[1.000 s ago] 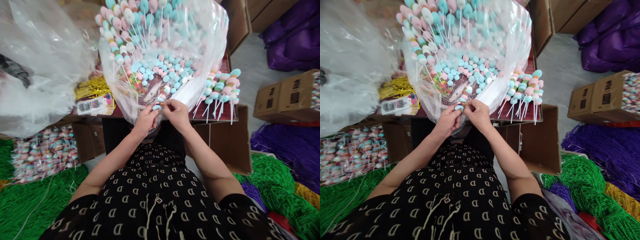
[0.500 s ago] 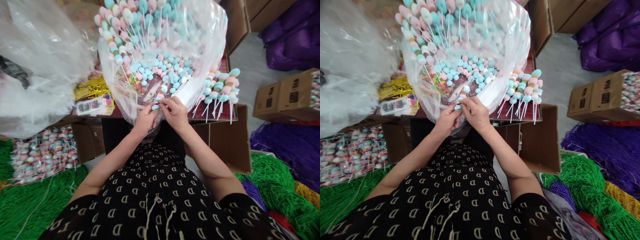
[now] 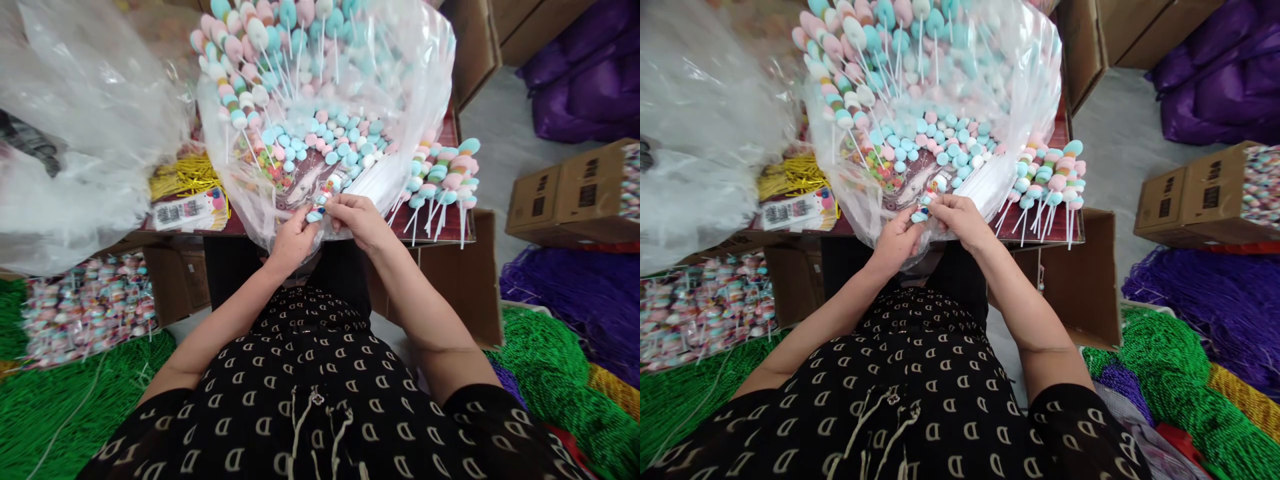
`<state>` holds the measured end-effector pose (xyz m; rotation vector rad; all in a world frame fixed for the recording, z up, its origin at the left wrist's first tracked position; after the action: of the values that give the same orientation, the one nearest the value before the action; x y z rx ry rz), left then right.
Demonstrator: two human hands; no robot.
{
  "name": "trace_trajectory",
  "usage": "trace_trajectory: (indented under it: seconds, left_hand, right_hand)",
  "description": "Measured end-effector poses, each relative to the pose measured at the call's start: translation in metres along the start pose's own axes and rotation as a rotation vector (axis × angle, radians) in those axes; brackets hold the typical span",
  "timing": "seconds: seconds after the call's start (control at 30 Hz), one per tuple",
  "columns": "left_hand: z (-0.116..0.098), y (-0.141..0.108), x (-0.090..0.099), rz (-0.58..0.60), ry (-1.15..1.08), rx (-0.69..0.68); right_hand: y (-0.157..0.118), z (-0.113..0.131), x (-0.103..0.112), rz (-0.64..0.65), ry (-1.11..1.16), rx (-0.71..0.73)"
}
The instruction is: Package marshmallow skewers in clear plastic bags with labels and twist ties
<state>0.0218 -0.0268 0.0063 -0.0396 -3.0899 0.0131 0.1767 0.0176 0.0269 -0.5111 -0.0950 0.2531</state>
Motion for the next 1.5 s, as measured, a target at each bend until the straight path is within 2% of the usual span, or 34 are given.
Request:
trace_trajectory:
  seconds: [0.17,0.27,0.33,0.47,0.6,0.77,0.93,1.33,1.5]
  left_hand:
    - [-0.008,-0.001,-0.003,0.042,-0.222,0.159]
    - [-0.011,0.0,-0.004,0.04,-0.263,0.197]
    - [-0.01,0.001,-0.004,0.022,-0.259,0.202]
    - [-0.011,0.002,-0.004,-0.018,-0.276,0.22]
    - [-0.014,0.001,-0.006,-0.032,-0.295,0.229]
    - [-0.014,0.001,-0.007,-0.052,-0.312,0.218]
    - [-0.011,0.001,-0.007,-0.077,-0.321,0.221]
    - [-0.007,0.002,-0.01,-0.096,-0.238,0.178]
    - [-0.004,0.002,-0.011,-0.099,-0.246,0.168]
  right_hand:
    - [0.002,0.0,0.0,0.004,0.072,-0.048]
    - [0.0,-0.002,-0.002,-0.039,0.017,-0.007]
    - [-0.003,-0.005,-0.004,-0.139,-0.052,0.105]
    - [-0.011,-0.014,-0.01,-0.408,-0.248,0.432]
    - [-0.014,-0.022,-0.017,-0.524,-0.509,0.591]
    - [-0.014,-0.022,-0.019,-0.577,-0.654,0.625]
    - [-0.013,-0.02,-0.02,-0.602,-0.727,0.577]
    - [-0.006,-0.019,-0.023,-0.664,-0.802,0.553]
    - [-0.004,-0.022,-0.026,-0.7,-0.759,0.541]
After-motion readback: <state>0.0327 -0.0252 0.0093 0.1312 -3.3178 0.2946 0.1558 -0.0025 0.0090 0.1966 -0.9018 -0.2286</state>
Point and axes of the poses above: each hand's wrist, its own y-axis towards the middle knuckle, its own x-axis out of the back of the hand, z = x × y, the point moved 2 cm from there along y, towards the middle knuckle, and after that the axes turned 14 degrees about -x, right-handed, at the moved point
